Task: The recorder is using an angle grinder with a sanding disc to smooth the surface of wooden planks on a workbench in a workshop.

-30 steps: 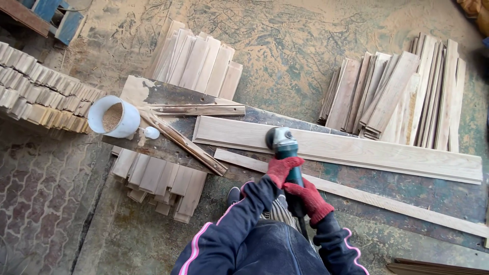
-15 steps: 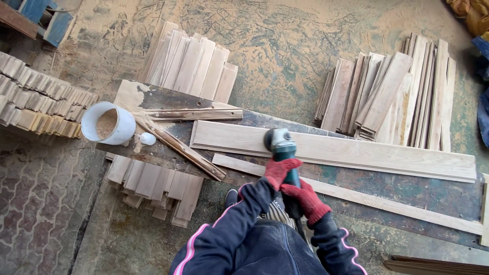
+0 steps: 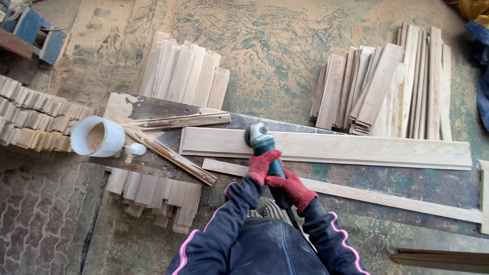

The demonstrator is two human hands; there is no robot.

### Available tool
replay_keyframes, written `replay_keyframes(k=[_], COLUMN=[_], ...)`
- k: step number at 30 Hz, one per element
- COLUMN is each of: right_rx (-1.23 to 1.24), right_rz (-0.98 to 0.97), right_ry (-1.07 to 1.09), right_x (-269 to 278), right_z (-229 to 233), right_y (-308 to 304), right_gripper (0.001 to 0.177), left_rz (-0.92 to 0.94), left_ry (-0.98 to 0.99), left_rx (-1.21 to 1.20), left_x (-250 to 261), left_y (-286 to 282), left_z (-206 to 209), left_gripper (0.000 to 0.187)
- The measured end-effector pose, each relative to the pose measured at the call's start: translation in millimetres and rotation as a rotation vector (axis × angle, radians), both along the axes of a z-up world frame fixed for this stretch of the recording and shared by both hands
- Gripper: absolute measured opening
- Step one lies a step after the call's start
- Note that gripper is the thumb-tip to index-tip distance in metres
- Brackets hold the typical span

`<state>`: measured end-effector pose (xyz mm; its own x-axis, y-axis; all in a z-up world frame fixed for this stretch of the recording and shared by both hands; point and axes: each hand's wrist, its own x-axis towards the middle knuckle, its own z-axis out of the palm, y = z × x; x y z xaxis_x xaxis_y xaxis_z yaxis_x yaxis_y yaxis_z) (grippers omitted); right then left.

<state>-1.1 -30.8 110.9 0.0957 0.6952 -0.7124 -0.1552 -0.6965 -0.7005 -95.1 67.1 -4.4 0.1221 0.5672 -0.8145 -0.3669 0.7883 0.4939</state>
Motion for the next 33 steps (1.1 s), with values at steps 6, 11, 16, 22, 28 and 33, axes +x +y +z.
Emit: replay_keyframes(k=[6, 11, 16, 22, 28, 33], right_rx=[-0.046, -0.026, 0.017, -0.047, -0.072, 0.010], right_rz=[-0.277, -0.323, -0.218, -0.326, -0.313, -0.204], right_ry=[0.060, 0.087, 0.042, 0.055, 0.057, 0.003], right_x=[65, 67, 55, 60, 51, 30], right_z=[7, 2, -54, 14, 25, -21], right_y=[-37, -36, -23, -36, -34, -7], right_gripper=[0.042, 0.041, 0.049, 0.043, 0.043, 0.048], left_rz=[-0.245, -0.317, -0.190, -0.293, -0.233, -0.186], left_ry=[-0.016, 0.034, 0.023, 0.032, 0.008, 0.076], left_rx=[0.035, 0.062, 0.024, 0.069, 0.059, 0.079], left_x=[97, 98, 66, 99, 88, 40], left_y=[-18, -16, -5, -19, -20, 7], left_z=[-9, -12, -17, 6, -10, -5], left_gripper=[0.062, 0.062, 0.063, 0.060, 0.059, 0.066])
